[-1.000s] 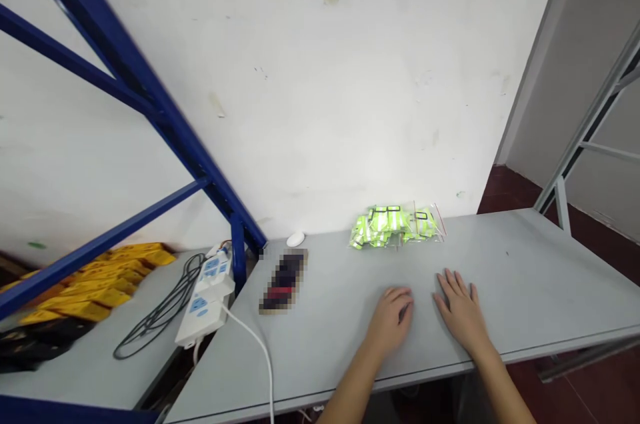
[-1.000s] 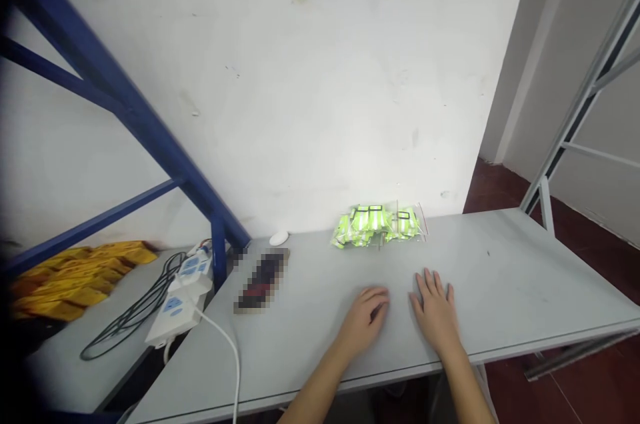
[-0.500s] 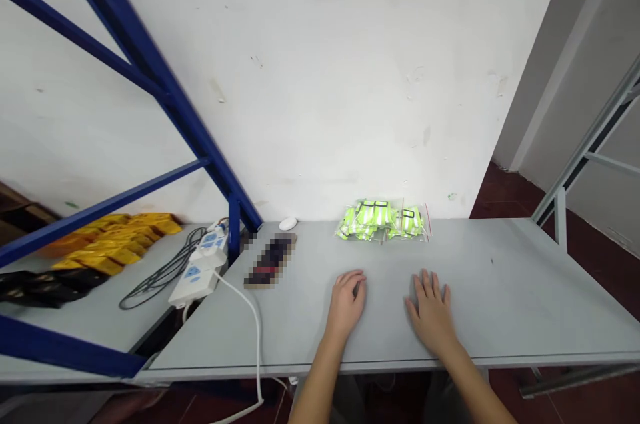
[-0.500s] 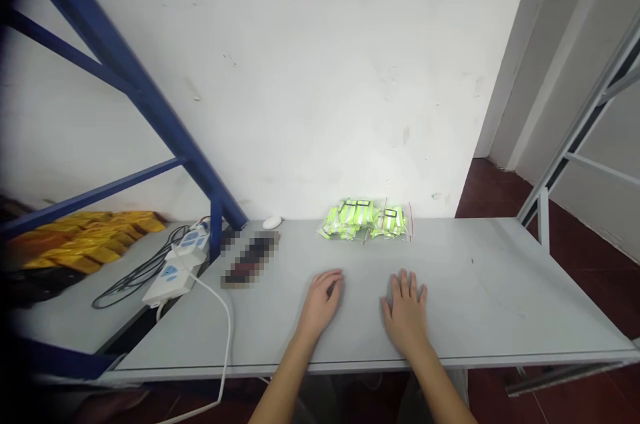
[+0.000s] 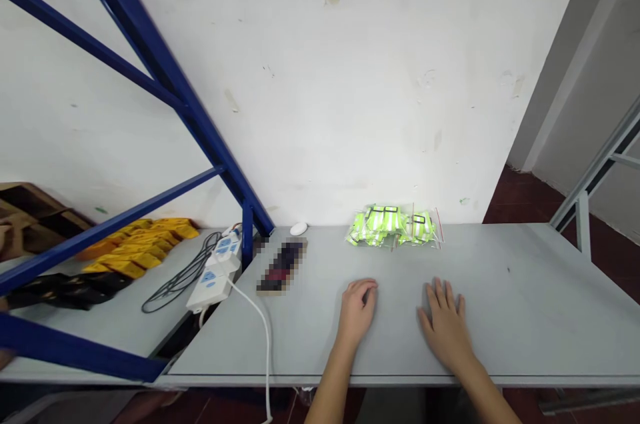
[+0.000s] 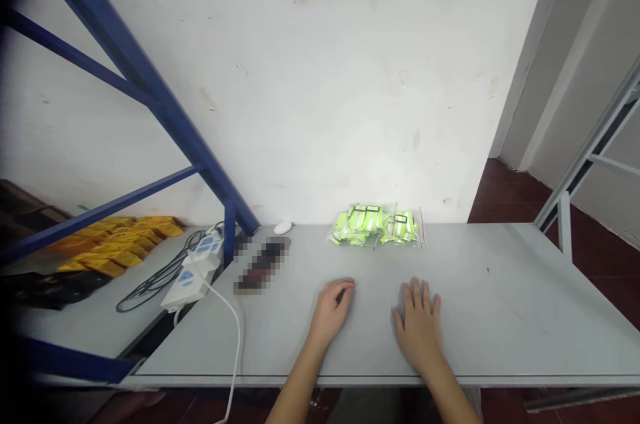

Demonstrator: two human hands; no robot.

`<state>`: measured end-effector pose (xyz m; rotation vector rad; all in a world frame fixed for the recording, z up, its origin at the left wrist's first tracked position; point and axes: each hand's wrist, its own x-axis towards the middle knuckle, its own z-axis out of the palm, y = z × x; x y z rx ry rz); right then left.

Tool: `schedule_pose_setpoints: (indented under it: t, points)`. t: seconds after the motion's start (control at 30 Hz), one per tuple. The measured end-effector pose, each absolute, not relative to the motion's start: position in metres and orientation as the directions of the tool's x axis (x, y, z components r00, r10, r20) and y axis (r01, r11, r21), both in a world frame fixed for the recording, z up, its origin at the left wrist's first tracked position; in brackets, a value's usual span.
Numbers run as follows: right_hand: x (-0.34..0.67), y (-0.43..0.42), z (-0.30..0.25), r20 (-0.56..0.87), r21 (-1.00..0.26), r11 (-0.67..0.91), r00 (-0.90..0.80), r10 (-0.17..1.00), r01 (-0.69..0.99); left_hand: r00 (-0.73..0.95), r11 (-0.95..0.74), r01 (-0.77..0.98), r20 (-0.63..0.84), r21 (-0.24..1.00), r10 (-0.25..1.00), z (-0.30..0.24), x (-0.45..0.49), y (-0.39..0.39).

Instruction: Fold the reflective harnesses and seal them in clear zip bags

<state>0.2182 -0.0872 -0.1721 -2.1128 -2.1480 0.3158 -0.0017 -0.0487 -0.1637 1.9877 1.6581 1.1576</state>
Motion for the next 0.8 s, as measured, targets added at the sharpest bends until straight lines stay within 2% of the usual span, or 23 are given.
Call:
schedule_pose_setpoints:
  t: [0.37, 0.53, 0.67, 0.8]
  points:
    - [0.222, -0.095, -0.19, 0.085, -0.22, 0.025, -0.007, 0.996, 0.975, 0.094, -0.302, 0.669, 0.326, 0.68, 0.941, -0.158, -0.005, -0.062]
    - [0.213, -0.055, -0.155, 0.255, -0.257, 0.106, -0.039, 0.966, 0.961, 0.155, -0.334, 0.649, 0.31, 0.684, 0.938, -0.16, -0.011, -0.066]
    - [0.185, 0.021, -0.101, 0.387, -0.056, 0.259, -0.218, 0.896, 0.964, 0.178, -0.346, 0.641, 0.306, 0.685, 0.935, -0.159, -0.012, -0.069]
    - [0.153, 0.087, -0.081, 0.31, 0.093, 0.352, -0.363, 0.879, 0.931, 0.192, -0.334, 0.629, 0.276, 0.702, 0.942, -0.155, -0.011, -0.071]
